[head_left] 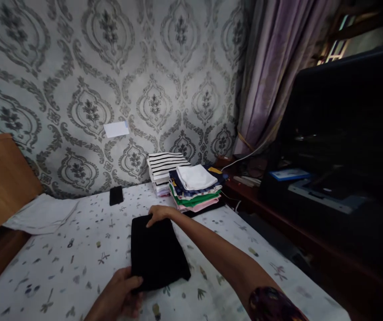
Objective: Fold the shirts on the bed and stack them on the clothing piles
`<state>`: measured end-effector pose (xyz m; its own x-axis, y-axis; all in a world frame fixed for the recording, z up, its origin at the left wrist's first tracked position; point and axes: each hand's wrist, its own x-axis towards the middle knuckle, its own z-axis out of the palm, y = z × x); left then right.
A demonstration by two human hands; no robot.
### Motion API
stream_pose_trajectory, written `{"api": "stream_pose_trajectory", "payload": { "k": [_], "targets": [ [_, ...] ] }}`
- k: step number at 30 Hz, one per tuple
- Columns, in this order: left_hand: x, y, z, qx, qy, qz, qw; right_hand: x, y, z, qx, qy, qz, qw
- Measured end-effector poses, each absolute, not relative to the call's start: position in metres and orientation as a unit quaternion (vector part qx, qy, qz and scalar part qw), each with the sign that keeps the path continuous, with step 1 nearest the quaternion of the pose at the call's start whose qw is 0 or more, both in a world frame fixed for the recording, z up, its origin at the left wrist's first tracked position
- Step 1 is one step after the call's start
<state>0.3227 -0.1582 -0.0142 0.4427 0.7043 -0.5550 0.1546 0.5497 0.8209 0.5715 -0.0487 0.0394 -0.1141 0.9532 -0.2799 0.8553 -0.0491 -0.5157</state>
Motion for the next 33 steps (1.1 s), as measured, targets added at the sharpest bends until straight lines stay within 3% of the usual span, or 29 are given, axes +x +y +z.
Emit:
{"api": "stream_pose_trajectory", "payload": {
  "k": [5, 8, 12, 17, 21, 25, 33],
  "targets": [
    [0.308, -0.143, 0.008, 0.306, 0.461, 0.387, 0.738, 0.587, -0.07, 0.034, -0.652, -0.631, 0.374, 0.192],
    [0.308, -0.145, 0.017, 0.272, 0.461, 0.354, 0.767, 0.589, -0.087, 0.025, -0.637, -0.588, 0.431, 0.25],
    [0.313, -0.143, 0.014, 0.336, 0.481, 0.356, 0.727, 0.586, -0.101, 0.023, -0.622, -0.556, 0.456, 0.309],
    [0.335, -0.101, 0.049, 0.429, 0.458, 0.411, 0.662, 0.616, -0.101, 0.072, -0.531, -0.57, 0.439, 0.447],
    [0.394, -0.036, 0.108, 0.504, 0.375, 0.451, 0.634, 0.678, -0.08, 0.129, -0.498, -0.549, 0.366, 0.562],
    [0.478, 0.036, 0.147, 0.551, 0.37, 0.453, 0.595, 0.745, -0.041, 0.161, -0.585, -0.494, 0.237, 0.598],
    [0.581, 0.134, 0.145, 0.599, 0.379, 0.474, 0.523, 0.826, 0.038, 0.152, -0.675, -0.44, 0.127, 0.579]
  ]
}}
